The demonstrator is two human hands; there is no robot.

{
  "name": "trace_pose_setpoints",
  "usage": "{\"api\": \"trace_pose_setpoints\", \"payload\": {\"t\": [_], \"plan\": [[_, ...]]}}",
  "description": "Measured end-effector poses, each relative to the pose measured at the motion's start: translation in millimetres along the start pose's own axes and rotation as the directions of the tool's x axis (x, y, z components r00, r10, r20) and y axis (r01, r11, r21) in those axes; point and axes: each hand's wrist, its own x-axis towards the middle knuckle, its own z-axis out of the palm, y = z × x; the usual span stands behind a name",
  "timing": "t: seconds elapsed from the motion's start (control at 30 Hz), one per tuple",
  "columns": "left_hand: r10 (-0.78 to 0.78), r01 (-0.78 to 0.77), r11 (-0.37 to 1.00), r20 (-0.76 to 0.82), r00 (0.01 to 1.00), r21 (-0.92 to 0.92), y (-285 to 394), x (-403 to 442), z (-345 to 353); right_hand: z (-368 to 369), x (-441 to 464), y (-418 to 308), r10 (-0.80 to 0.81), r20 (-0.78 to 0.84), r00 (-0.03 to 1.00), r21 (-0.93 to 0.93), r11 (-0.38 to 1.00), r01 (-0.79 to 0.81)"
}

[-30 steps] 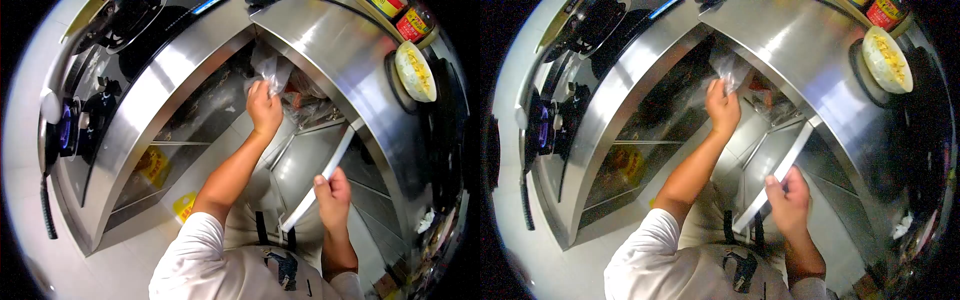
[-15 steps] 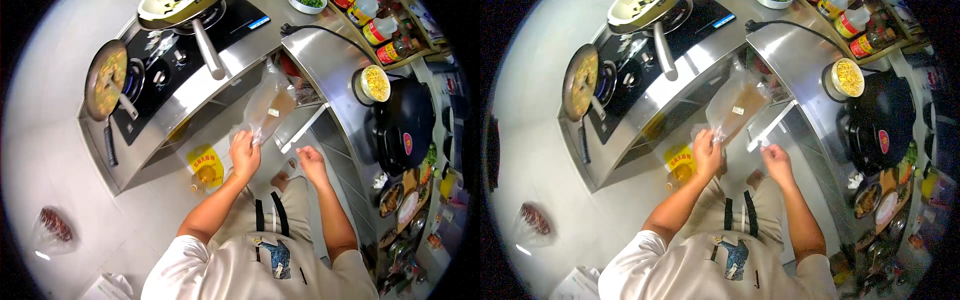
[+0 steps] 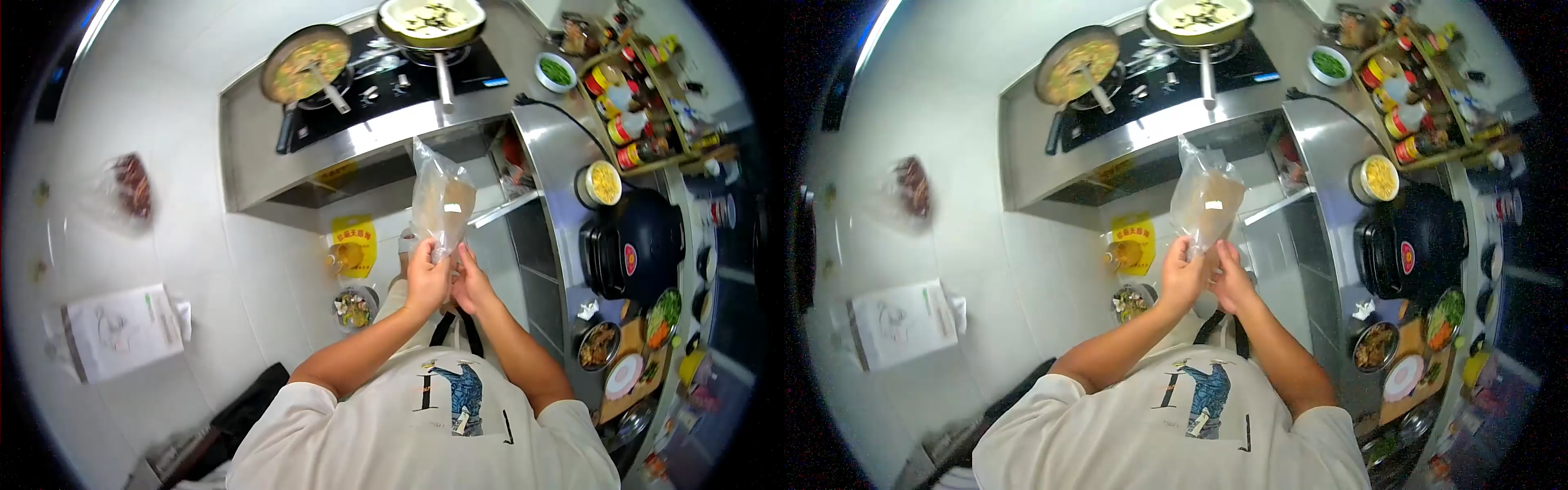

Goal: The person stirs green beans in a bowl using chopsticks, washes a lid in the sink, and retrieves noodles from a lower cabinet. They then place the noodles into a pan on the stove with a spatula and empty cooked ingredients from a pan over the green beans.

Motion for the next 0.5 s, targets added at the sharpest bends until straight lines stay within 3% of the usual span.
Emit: {"api": "trace_pose_setpoints", "payload": {"t": [0.1,0.17,0.23,0.3,0.37,0.43,0.5], "plan": [[-0.009,0.009,1.000,-0.023,1.000,0.000,4,-16,-6,-7,-1,10,0.022,0.028,0.999,0.029,0.999,-0.023],[-0.159,0.169,0.978,0.088,0.983,-0.120,-4,-21,-14,-22,5,21,0.120,0.056,0.991,-0.035,0.992,-0.118],[-0.192,0.200,0.977,0.102,0.976,-0.077,10,-27,-22,-22,2,16,0.169,0.024,0.985,0.002,0.986,-0.169],[-0.346,0.350,0.936,0.231,0.909,0.024,28,-31,-32,-23,-4,5,0.269,-0.020,0.963,-0.096,0.958,-0.270],[-0.369,0.354,0.929,0.313,0.875,0.104,63,-31,-42,-27,-6,-3,0.231,0.005,0.973,-0.058,0.971,-0.230],[-0.411,0.391,0.910,0.437,0.800,0.139,82,-25,-58,-6,-26,-26,0.239,0.099,0.966,-0.146,0.964,-0.224],[-0.236,0.209,0.972,0.437,0.868,0.110,94,-18,-72,3,-37,-47,0.227,0.012,0.974,-0.158,0.962,-0.223]]}}
